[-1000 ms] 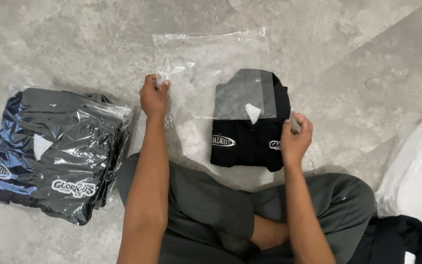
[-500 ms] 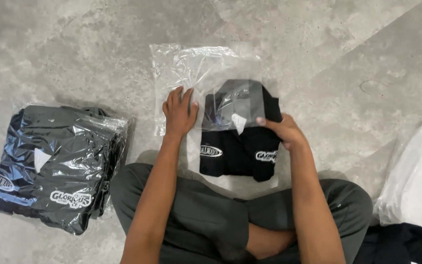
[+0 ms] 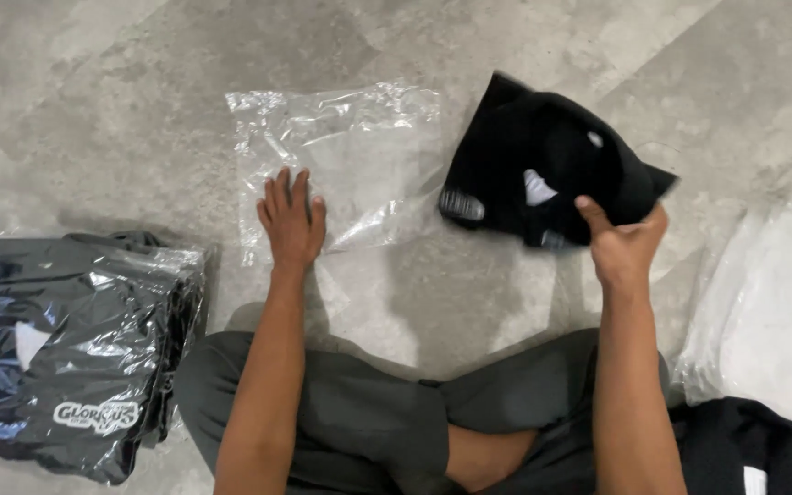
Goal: The person folds black shirts and places them into clear plastic bags. They smooth the shirts, fold the bags, and stack the packaged items on the floor.
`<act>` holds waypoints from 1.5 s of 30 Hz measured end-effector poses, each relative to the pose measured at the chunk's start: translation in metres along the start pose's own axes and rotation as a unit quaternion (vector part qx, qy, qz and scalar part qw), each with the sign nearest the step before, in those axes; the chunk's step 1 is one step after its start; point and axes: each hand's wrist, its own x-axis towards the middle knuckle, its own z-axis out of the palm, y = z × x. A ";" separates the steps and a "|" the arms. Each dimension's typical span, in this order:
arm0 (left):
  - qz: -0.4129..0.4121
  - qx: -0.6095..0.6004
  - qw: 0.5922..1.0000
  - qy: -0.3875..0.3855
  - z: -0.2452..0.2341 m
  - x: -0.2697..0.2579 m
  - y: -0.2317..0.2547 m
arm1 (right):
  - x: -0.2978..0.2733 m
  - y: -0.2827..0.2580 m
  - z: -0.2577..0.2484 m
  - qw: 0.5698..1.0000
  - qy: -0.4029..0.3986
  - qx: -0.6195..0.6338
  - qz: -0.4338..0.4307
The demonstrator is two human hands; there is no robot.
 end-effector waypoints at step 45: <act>-0.045 -0.050 0.998 0.000 -0.003 0.003 0.025 | 0.050 0.026 0.046 0.771 -0.183 -0.607 0.058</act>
